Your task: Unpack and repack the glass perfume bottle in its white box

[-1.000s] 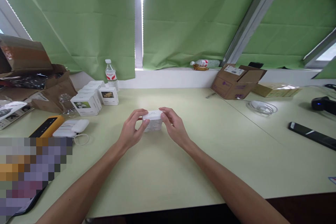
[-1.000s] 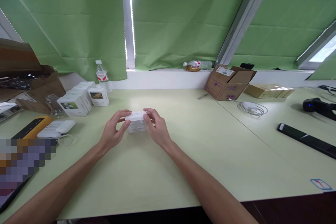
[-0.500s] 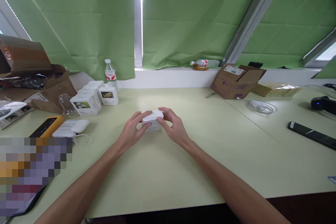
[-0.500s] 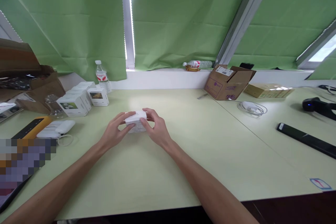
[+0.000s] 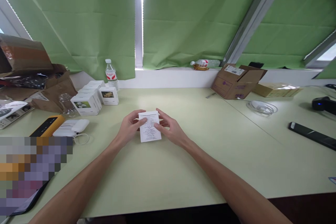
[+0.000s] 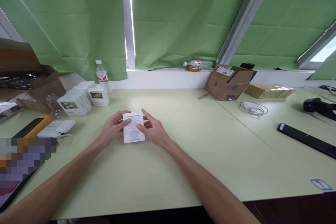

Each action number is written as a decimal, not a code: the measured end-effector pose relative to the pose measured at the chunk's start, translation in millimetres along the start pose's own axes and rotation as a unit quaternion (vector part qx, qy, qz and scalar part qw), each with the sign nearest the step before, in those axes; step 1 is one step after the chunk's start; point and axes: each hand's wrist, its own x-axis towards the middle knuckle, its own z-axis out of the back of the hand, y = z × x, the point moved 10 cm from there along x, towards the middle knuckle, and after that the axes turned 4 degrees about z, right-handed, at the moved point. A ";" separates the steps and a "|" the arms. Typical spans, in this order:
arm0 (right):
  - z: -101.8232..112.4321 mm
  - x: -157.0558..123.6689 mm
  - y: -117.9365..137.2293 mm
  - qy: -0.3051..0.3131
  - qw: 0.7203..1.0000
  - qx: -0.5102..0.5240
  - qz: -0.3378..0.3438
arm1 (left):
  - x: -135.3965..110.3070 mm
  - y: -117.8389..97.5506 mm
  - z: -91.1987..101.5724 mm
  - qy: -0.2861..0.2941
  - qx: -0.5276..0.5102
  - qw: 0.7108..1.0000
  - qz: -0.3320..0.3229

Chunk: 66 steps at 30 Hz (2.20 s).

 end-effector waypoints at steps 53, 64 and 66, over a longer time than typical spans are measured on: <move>-16.8 -2.6 7.6 0.064 0.988 -0.125 0.066 | 10.2 38.4 17.4 -0.037 -0.140 0.984 0.099; -15.8 -3.5 16.0 0.058 0.990 -0.095 0.087 | 9.8 40.5 11.6 0.005 -0.197 0.971 0.138; -15.8 -3.5 14.8 0.056 0.990 -0.094 0.087 | 9.4 39.6 10.5 0.013 -0.198 0.970 0.140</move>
